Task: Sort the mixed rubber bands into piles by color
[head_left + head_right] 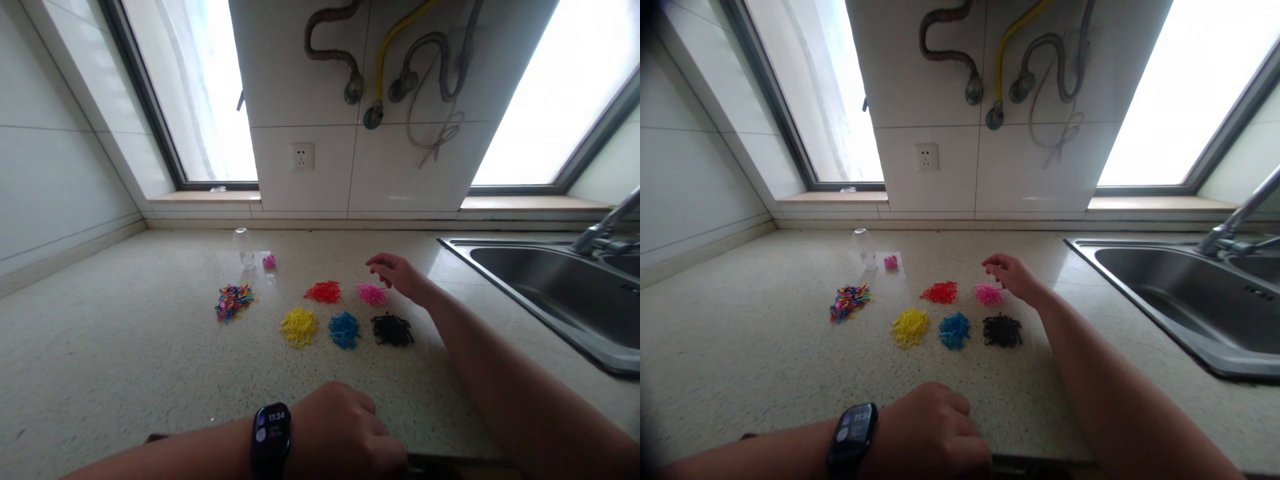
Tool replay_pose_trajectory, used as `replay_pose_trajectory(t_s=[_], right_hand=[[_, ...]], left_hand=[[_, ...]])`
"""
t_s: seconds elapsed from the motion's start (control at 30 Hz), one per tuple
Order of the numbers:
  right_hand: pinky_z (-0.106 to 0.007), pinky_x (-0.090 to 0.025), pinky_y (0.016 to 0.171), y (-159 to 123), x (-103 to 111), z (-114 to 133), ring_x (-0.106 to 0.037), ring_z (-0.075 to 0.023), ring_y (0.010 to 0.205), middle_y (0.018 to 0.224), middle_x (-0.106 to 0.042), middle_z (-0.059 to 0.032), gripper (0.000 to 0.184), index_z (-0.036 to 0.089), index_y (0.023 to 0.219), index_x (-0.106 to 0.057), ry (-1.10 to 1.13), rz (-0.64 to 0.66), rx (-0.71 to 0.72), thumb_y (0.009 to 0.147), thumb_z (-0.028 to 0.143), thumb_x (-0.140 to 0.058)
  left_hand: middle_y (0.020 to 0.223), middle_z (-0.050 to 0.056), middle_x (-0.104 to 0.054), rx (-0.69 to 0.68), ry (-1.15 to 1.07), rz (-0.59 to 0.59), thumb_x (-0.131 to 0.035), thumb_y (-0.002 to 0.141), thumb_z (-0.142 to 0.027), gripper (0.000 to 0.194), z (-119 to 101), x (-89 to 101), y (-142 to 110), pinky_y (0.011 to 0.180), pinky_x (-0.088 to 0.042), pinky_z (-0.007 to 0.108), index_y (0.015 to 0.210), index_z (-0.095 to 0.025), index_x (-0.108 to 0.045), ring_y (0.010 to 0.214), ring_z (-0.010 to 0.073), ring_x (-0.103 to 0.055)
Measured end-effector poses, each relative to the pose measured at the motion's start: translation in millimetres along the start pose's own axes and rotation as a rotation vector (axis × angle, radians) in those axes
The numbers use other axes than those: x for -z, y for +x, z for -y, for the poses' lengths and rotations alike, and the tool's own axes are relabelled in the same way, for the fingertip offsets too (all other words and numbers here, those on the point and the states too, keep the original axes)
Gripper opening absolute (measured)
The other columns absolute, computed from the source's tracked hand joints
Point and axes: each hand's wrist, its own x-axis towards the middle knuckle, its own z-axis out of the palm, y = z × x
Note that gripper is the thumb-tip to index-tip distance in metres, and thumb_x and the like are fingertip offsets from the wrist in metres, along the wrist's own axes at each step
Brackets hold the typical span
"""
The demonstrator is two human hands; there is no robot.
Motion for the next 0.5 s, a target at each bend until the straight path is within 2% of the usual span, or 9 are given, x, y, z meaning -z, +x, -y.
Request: replay_pose_trajectory(t_s=[0.1, 0.17, 0.33, 0.5], right_hand=[[-0.023, -0.041, 0.049, -5.3, -14.7, 27.5, -0.053, -0.0133, 0.065, 0.087, -0.066, -0.0076, 0.03, 0.017, 0.102, -0.069, 0.023, 0.028, 0.066, 0.082, 0.037, -0.059], [-0.024, -0.042, 0.051, -9.6, -30.0, 50.6, -0.054, -0.0134, 0.065, 0.086, -0.067, -0.0077, 0.029, 0.016, 0.102, -0.07, -0.028, 0.096, 0.119, 0.084, 0.037, -0.058], [-0.026, -0.047, 0.066, -15.3, -83.3, 103.3, -0.059, -0.0131, 0.07, 0.09, -0.07, -0.0069, 0.029, 0.016, 0.112, -0.071, -0.259, 0.405, 0.324, 0.087, 0.026, -0.059], [-0.034, -0.047, 0.092, -0.2, -144.8, 119.9, -0.065, -0.0218, 0.1, 0.117, -0.071, -0.0124, 0.041, 0.016, 0.124, -0.067, -0.524, 0.601, 0.526, 0.084, 0.02, -0.06]], left_hand=[[0.061, -0.005, -0.06, -0.011, 0.019, -0.02, -0.057, 0.096, -0.036, 0.024, 1.2, -3.0, -0.1, 0.049, -0.034, 0.028, 0.079, -0.02, -0.056, 0.054, 0.0122, -0.049], [0.061, -0.005, -0.06, -0.013, 0.038, -0.012, -0.056, 0.097, -0.037, 0.025, 1.3, -3.6, 0.2, 0.047, -0.032, 0.028, 0.079, -0.02, -0.056, 0.053, 0.012, -0.049], [0.062, -0.006, -0.062, 0.028, 0.085, -0.007, -0.058, 0.095, -0.039, 0.028, -2.7, -0.9, 1.0, 0.045, -0.03, 0.028, 0.076, -0.02, -0.053, 0.054, 0.0119, -0.051], [0.064, -0.005, -0.064, 0.023, 0.082, 0.0, -0.059, 0.094, -0.038, 0.027, -5.5, 0.5, -0.4, 0.048, -0.033, 0.028, 0.076, -0.02, -0.052, 0.055, 0.0117, -0.053]])
